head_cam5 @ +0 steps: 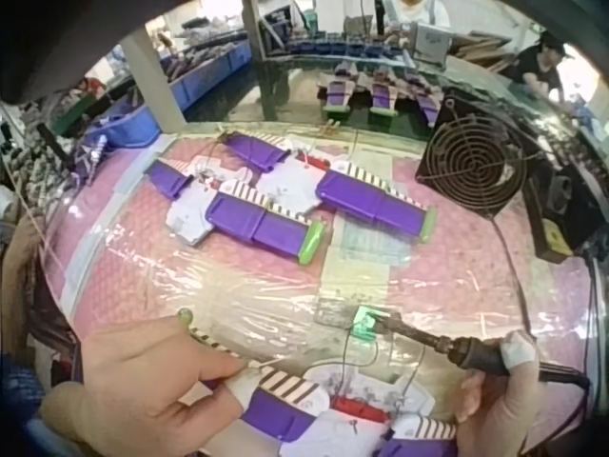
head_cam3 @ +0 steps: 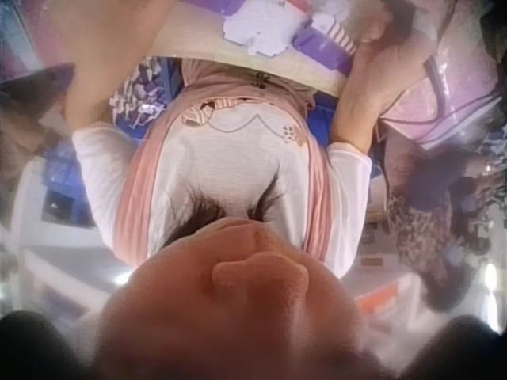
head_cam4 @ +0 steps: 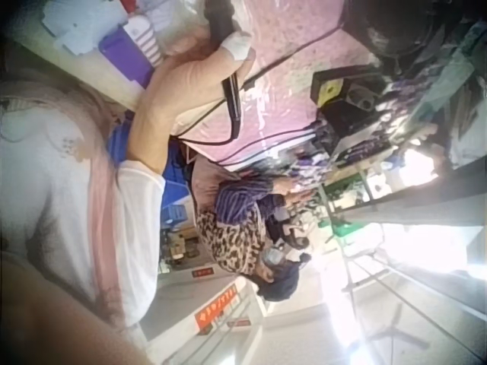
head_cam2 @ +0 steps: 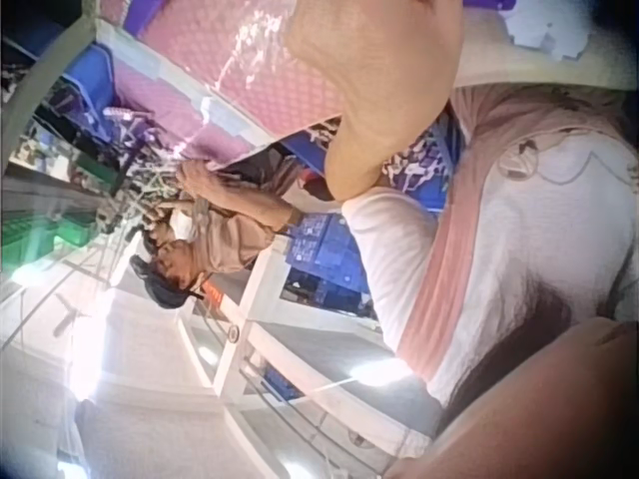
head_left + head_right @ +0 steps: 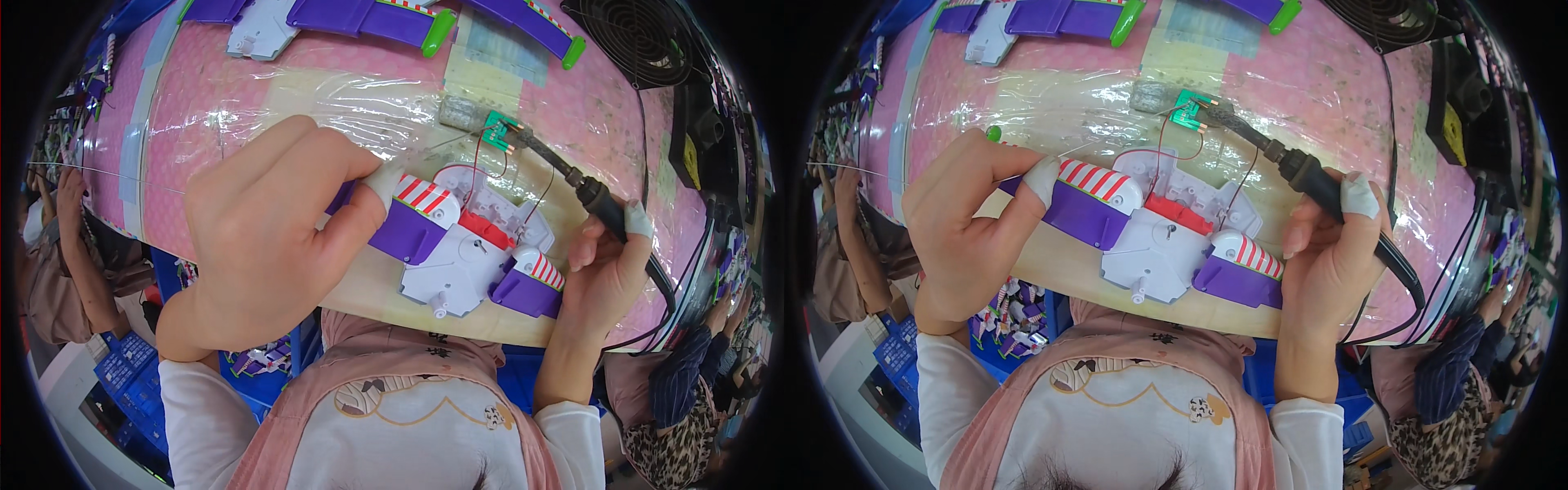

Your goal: Soldering wires to a circuit board and assembling toy components on a factory assembly line.

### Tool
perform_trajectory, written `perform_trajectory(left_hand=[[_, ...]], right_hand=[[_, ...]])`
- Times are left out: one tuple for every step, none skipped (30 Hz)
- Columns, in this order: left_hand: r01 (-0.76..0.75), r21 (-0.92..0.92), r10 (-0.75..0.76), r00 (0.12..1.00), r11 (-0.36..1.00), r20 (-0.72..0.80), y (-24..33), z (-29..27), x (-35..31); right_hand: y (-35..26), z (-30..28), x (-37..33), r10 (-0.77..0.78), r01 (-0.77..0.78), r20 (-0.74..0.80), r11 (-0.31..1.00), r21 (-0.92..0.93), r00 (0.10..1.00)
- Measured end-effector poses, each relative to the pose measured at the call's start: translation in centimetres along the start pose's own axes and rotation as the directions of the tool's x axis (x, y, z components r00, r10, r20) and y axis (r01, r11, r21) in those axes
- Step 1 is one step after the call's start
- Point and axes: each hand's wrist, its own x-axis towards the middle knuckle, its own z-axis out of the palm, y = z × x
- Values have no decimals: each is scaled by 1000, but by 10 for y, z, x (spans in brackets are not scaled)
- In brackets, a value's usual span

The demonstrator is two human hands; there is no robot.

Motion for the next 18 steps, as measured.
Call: perform_trajectory(left_hand=[[-12,-5,12,1000,1000,-11,-1,-1,-2],[-24,-11,24,999,1000,-23,-1,-2,-3],[-40,6,40,999,999,-6,0,-4,-3],[-55,27,55,998,998,13,3,-8,-3],[-71,47,69,997,996,32,4,-10,-2],[-65,53,63,997,997,41,5,-12,-3],[-58,58,55,997,997,49,5,-13,-2],[-51,63,48,997,997,58,6,-13,-2],[-46,69,42,998,997,54,7,-13,-1],[-42,72,39,998,997,51,7,-12,-1],[-39,74,36,998,996,48,7,-11,0],[-49,88,44,998,995,54,6,-11,1],[-59,102,53,997,993,62,6,-11,2],[-70,116,62,996,991,69,6,-11,2],[-80,115,72,994,990,77,6,-12,3],[-90,113,81,993,989,84,6,-13,4],[-99,112,89,992,989,91,7,-14,5],[-97,113,87,992,989,96,7,-14,5]], right_hand=[[0,-1,-1,-2,2,-2,1000,20,1000],[-1,-2,-2,-3,3,-5,999,39,1000],[-2,-1,-4,-10,10,-11,999,37,1000],[-2,0,-5,-14,15,-15,999,36,1000],[-2,2,-7,-18,19,-20,999,36,1000],[-1,2,-7,-14,14,-11,999,32,1000],[-2,1,-7,-9,9,-1,1000,27,1000],[-2,1,-6,-5,5,8,1000,22,1000],[-2,1,-5,-3,2,18,1000,12,1000],[-1,1,-4,-2,2,26,1000,1,1000],[-1,1,-3,-1,1,33,1000,-11,999],[0,-1,-2,-1,2,46,1000,-24,999],[1,-2,-2,0,2,58,999,-37,998],[1,-3,-2,1,2,70,999,-50,998],[0,-2,-2,-1,4,63,998,-57,998],[0,-1,-3,-2,6,57,998,-66,998],[0,0,-3,-4,8,51,997,-74,999],[0,0,-3,-4,8,55,997,-72,998]])
